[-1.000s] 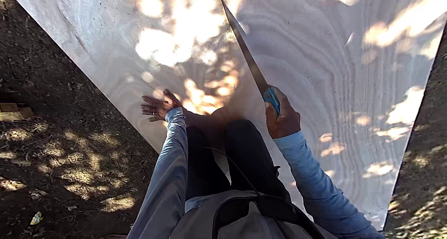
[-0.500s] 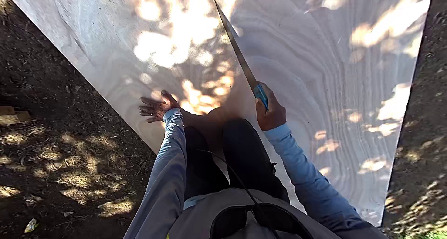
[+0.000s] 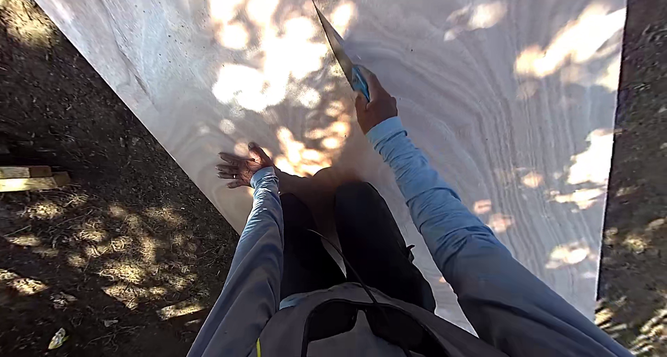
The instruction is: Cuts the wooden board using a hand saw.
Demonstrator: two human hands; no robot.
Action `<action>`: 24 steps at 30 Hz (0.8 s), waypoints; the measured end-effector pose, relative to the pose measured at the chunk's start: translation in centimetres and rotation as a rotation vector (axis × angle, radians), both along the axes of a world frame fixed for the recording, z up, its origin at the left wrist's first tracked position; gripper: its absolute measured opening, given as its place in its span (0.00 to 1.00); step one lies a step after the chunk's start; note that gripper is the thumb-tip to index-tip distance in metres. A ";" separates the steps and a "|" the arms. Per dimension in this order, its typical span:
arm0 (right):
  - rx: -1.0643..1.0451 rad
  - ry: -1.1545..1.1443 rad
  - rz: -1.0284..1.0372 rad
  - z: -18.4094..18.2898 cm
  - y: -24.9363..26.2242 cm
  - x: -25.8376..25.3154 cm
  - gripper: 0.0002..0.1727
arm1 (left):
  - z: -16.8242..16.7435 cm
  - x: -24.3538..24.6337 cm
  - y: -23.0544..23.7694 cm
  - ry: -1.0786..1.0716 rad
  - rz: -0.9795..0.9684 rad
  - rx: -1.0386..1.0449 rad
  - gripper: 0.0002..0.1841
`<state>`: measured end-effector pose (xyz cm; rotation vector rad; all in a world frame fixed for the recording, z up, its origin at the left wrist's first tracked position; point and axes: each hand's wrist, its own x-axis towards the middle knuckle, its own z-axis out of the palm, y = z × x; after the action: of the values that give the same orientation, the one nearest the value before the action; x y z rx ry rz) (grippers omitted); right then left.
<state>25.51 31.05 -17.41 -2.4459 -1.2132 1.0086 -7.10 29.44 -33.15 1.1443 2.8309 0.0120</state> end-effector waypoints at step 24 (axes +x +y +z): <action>0.090 -0.010 -0.082 2.5 -17.1 -0.6 0.29 | -0.7 -0.3 -0.2 0.033 -0.012 0.000 0.57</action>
<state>24.89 13.91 -14.93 -2.4137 -1.1254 0.9003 -7.37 29.27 -33.86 1.1720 2.8526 -0.0068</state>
